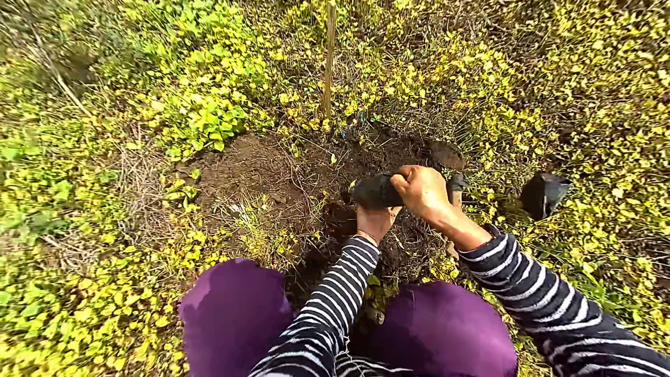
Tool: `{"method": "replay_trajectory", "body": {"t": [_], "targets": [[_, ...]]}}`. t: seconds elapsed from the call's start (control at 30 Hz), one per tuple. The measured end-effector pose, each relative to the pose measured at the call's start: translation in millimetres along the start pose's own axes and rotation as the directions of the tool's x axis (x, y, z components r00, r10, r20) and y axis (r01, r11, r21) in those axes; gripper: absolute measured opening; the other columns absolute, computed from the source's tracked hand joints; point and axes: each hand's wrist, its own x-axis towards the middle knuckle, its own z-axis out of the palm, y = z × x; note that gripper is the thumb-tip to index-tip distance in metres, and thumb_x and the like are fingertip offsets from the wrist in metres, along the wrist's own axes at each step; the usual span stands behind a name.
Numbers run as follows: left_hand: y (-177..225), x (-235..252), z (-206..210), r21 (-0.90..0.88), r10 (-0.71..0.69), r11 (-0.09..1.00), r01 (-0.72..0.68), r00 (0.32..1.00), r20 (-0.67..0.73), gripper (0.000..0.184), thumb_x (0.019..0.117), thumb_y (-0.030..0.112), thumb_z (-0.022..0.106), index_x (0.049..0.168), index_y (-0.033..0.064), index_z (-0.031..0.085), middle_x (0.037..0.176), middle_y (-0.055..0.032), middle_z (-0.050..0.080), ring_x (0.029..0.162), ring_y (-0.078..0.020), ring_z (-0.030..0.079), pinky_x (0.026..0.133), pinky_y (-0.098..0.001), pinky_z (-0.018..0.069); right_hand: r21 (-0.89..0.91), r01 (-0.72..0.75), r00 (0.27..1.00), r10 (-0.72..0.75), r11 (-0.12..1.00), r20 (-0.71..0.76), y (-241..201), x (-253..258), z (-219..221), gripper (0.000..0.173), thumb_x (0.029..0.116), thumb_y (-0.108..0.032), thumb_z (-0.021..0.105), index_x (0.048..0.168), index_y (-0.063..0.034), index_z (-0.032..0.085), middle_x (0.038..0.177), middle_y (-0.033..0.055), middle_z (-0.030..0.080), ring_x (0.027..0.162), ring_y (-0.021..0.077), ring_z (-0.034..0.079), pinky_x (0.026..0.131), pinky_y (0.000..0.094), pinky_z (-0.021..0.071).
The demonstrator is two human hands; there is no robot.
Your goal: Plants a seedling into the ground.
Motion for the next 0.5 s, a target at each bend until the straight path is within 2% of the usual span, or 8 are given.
{"method": "replay_trajectory", "body": {"t": [0.07,0.13,0.2,0.27,0.33,0.43,0.47,0.5], "targets": [[2,-2,5,0.031,0.012,0.999,-0.012,1.000,0.005,0.075,0.1037,0.068,0.013,0.135,0.0153,0.055,0.124,-0.0095,0.066,0.115,-0.0257,0.063,0.098,-0.0505,0.0528,-0.007,0.078,0.995,-0.078,0.997,-0.058,-4,-2,-5,0.033,0.1036,-0.025,0.055,0.080,-0.0032,0.062,0.071,0.0192,0.059,0.063,0.0391,0.061,0.054,0.0598,0.0466],[2,-4,11,0.075,0.024,0.997,-0.026,0.999,0.037,0.073,0.1031,0.069,0.013,0.131,0.0181,0.057,0.121,-0.0066,0.068,0.113,-0.0236,0.064,0.095,-0.0492,0.0546,-0.004,0.118,0.989,-0.117,0.993,-0.086,-5,-4,-10,0.032,0.1036,-0.025,0.054,0.082,-0.0026,0.063,0.072,0.0189,0.059,0.063,0.0381,0.061,0.054,0.0588,0.0471],[1,-7,12,0.090,0.013,0.996,-0.021,0.996,0.093,0.080,0.0996,0.076,0.011,0.139,0.0195,0.053,0.131,-0.0073,0.063,0.121,-0.0253,0.060,0.099,-0.0510,0.0523,-0.009,0.136,0.985,-0.137,0.991,-0.104,-6,-6,-14,0.033,0.1038,-0.025,0.052,0.084,-0.0021,0.064,0.073,0.0191,0.060,0.063,0.0380,0.061,0.054,0.0586,0.0475],[6,-5,21,0.102,0.003,0.995,-0.013,0.995,0.102,0.086,0.0968,0.080,0.009,0.139,0.0199,0.053,0.131,-0.0077,0.065,0.120,-0.0262,0.062,0.098,-0.0512,0.0540,-0.022,0.147,0.979,-0.149,0.989,-0.137,-12,2,-20,0.032,0.1042,-0.024,0.051,0.090,0.0003,0.067,0.079,0.0215,0.063,0.071,0.0406,0.064,0.060,0.0609,0.0493],[4,-6,23,0.099,-0.005,0.995,-0.008,0.992,0.130,0.086,0.0956,0.081,0.010,0.138,0.0207,0.053,0.132,-0.0061,0.065,0.123,-0.0248,0.061,0.101,-0.0512,0.0522,-0.018,0.122,0.984,-0.123,0.992,-0.129,-14,8,-23,0.031,0.1033,-0.021,0.052,0.094,0.0039,0.069,0.086,0.0264,0.066,0.081,0.0463,0.067,0.067,0.0660,0.0491],[8,-4,19,0.200,-0.008,0.980,-0.018,0.992,0.127,0.080,0.0973,0.080,0.014,0.145,0.0250,0.048,0.139,-0.0058,0.060,0.127,-0.0255,0.058,0.102,-0.0526,0.0511,-0.037,0.220,0.959,-0.223,0.975,-0.172,-11,2,-27,0.031,0.1037,-0.023,0.051,0.090,-0.0005,0.067,0.079,0.0198,0.064,0.070,0.0383,0.065,0.058,0.0582,0.0502],[8,-4,20,0.216,-0.011,0.976,-0.016,0.992,0.127,0.082,0.0967,0.081,0.013,0.145,0.0237,0.049,0.139,-0.0054,0.061,0.126,-0.0235,0.058,0.102,-0.0503,0.0517,-0.052,0.242,0.951,-0.248,0.969,-0.187,-9,2,-27,0.031,0.1033,-0.023,0.050,0.089,-0.0003,0.066,0.078,0.0195,0.063,0.068,0.0378,0.064,0.057,0.0572,0.0498],[8,-6,22,0.228,-0.012,0.973,-0.018,0.991,0.130,0.086,0.0966,0.080,0.009,0.145,0.0208,0.049,0.139,-0.0046,0.060,0.127,-0.0201,0.057,0.103,-0.0465,0.0501,-0.056,0.236,0.952,-0.242,0.970,-0.185,-8,6,-28,0.032,0.1023,-0.021,0.051,0.088,0.0029,0.066,0.080,0.0228,0.065,0.072,0.0415,0.066,0.060,0.0601,0.0493]]}}
